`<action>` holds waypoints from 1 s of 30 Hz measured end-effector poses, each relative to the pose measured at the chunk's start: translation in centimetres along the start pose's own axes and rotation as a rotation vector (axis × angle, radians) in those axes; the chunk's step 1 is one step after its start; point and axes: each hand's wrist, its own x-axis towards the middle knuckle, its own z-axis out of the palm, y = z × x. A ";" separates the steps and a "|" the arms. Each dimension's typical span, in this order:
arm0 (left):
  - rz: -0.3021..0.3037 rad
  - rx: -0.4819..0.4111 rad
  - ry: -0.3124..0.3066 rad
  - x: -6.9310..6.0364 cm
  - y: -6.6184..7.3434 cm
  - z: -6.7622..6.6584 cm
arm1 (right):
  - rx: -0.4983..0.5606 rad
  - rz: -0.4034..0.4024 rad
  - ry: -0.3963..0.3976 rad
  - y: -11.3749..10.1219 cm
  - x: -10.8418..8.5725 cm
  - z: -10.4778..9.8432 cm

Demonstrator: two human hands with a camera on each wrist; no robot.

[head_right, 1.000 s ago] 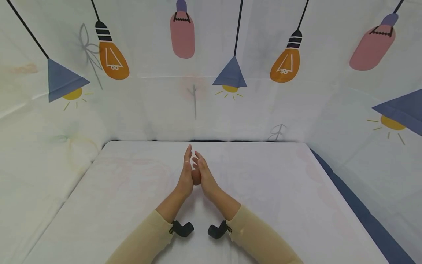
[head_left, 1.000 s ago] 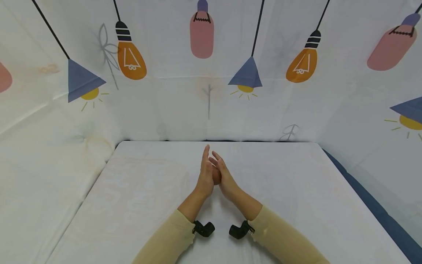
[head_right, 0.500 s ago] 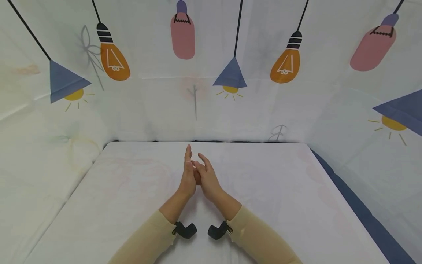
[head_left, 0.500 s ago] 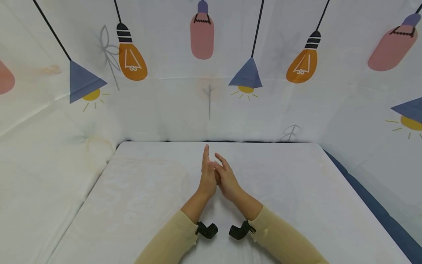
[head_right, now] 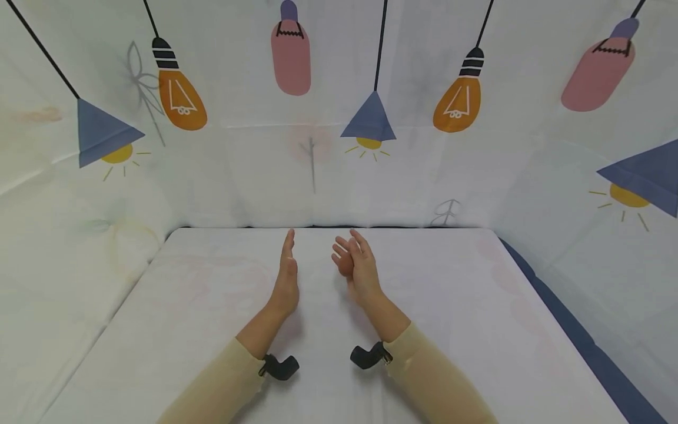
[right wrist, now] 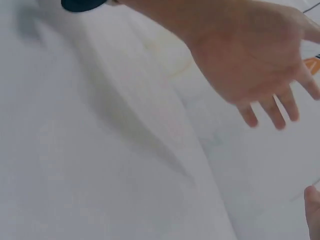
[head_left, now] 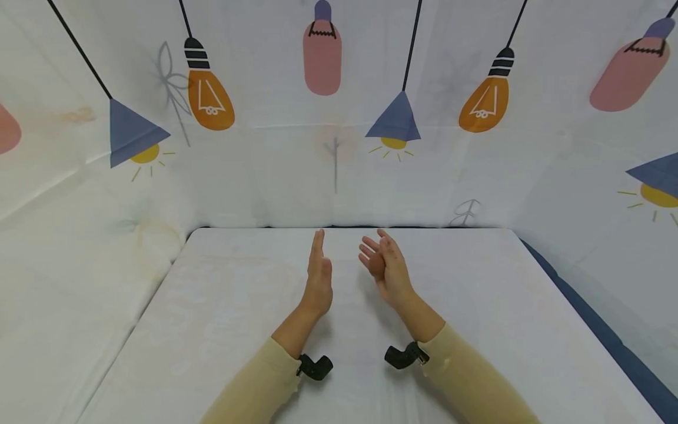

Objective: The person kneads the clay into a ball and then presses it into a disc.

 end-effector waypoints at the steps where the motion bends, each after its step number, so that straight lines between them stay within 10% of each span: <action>1: 0.005 0.016 -0.004 0.0 0.1 -0.4 | -0.006 -0.006 0.006 -0.4 0.0 -0.3; 9: 0.032 0.155 -0.056 0.6 0.3 -3.6 | -0.182 -0.162 -0.006 -3.1 0.1 -3.0; 30: -0.012 0.782 -0.268 0.6 -0.3 -11.0 | -1.314 -0.570 0.137 -8.7 1.2 -11.3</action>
